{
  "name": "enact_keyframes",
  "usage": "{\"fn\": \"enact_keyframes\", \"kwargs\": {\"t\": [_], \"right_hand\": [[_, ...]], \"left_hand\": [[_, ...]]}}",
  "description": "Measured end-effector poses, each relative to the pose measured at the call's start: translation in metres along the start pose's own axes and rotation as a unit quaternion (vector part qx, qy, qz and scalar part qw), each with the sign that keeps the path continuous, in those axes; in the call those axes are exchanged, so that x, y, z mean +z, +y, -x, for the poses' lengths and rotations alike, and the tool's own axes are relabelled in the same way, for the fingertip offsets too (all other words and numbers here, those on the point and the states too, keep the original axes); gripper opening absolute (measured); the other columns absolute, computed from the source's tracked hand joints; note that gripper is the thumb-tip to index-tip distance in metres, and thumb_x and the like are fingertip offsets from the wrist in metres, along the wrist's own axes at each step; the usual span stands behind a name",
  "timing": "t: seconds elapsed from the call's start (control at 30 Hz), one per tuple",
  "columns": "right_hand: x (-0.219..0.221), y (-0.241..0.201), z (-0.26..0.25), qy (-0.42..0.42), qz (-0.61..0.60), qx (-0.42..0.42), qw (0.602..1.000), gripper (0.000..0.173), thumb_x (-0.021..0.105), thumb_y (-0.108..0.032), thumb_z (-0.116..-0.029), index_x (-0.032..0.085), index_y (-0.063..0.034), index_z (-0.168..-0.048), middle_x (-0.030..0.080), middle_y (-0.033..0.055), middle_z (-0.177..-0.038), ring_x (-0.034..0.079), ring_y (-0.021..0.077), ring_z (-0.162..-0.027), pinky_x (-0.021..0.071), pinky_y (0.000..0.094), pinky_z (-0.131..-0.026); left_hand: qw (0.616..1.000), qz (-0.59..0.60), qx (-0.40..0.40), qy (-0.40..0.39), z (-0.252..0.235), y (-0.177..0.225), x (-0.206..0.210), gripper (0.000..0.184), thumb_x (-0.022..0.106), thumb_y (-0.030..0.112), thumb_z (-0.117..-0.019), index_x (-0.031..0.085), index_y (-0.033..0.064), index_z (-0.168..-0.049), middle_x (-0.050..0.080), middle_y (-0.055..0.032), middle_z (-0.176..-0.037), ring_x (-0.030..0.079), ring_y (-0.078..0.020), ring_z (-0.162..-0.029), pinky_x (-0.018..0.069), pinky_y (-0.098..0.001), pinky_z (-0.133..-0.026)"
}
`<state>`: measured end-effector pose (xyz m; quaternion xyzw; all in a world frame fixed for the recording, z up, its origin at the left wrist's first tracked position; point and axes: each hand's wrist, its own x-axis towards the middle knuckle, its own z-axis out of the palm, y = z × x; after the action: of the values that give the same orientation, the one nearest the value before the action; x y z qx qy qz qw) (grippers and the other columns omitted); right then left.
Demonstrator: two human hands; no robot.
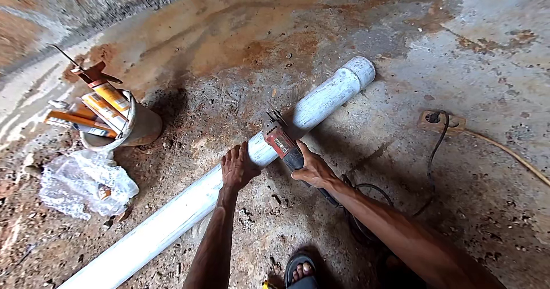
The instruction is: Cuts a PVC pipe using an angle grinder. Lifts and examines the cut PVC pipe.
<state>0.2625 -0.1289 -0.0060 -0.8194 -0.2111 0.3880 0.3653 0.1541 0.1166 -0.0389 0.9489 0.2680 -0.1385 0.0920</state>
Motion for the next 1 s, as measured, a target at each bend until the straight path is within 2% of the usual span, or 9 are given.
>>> {"fn": "enact_keyframes", "kwargs": {"t": [0.2,0.43,0.73,1.0], "right_hand": [[0.0,-0.001,-0.001,0.002,-0.011,0.002,1.0,0.108,0.079,-0.025,-0.0745,0.02,-0.0179,-0.164,0.064,0.0181,-0.129,0.064,0.0316,-0.115,0.0512,0.0524,-0.096],[0.0,-0.001,-0.003,0.0,-0.014,0.0,1.0,0.108,0.079,-0.026,-0.0749,0.019,-0.0181,-0.164,0.065,0.0178,-0.128,0.064,0.0311,-0.115,0.051,0.0519,-0.097],[-0.001,-0.003,-0.009,0.003,-0.019,-0.007,1.0,0.106,0.08,-0.025,-0.0741,0.023,-0.0187,-0.163,0.065,0.0167,-0.128,0.065,0.03,-0.115,0.0516,0.0513,-0.096],[-0.001,-0.003,-0.013,0.0,-0.026,-0.005,1.0,0.107,0.08,-0.025,-0.0736,0.023,-0.0199,-0.163,0.065,0.0172,-0.128,0.065,0.0305,-0.115,0.0515,0.0521,-0.096]], "left_hand": [[1.0,0.024,0.008,-0.004,-0.004,-0.004,-0.003,0.117,0.092,0.05,-0.0637,0.034,0.014,-0.159,0.046,-0.0202,-0.152,0.042,-0.0393,-0.14,0.031,-0.06,-0.113],[0.998,0.027,-0.003,-0.056,-0.015,-0.009,-0.013,0.119,0.091,0.053,-0.0658,0.03,0.0162,-0.161,0.042,-0.0189,-0.156,0.039,-0.038,-0.143,0.0296,-0.0595,-0.115],[0.994,0.06,-0.001,-0.094,-0.033,-0.022,-0.019,0.119,0.093,0.052,-0.0646,0.031,0.0172,-0.161,0.042,-0.0173,-0.156,0.039,-0.0383,-0.143,0.0311,-0.062,-0.114],[0.992,0.073,0.001,-0.104,-0.039,-0.027,-0.021,0.12,0.093,0.051,-0.0635,0.031,0.0171,-0.16,0.043,-0.0171,-0.156,0.04,-0.0383,-0.143,0.0314,-0.0626,-0.113]]}}
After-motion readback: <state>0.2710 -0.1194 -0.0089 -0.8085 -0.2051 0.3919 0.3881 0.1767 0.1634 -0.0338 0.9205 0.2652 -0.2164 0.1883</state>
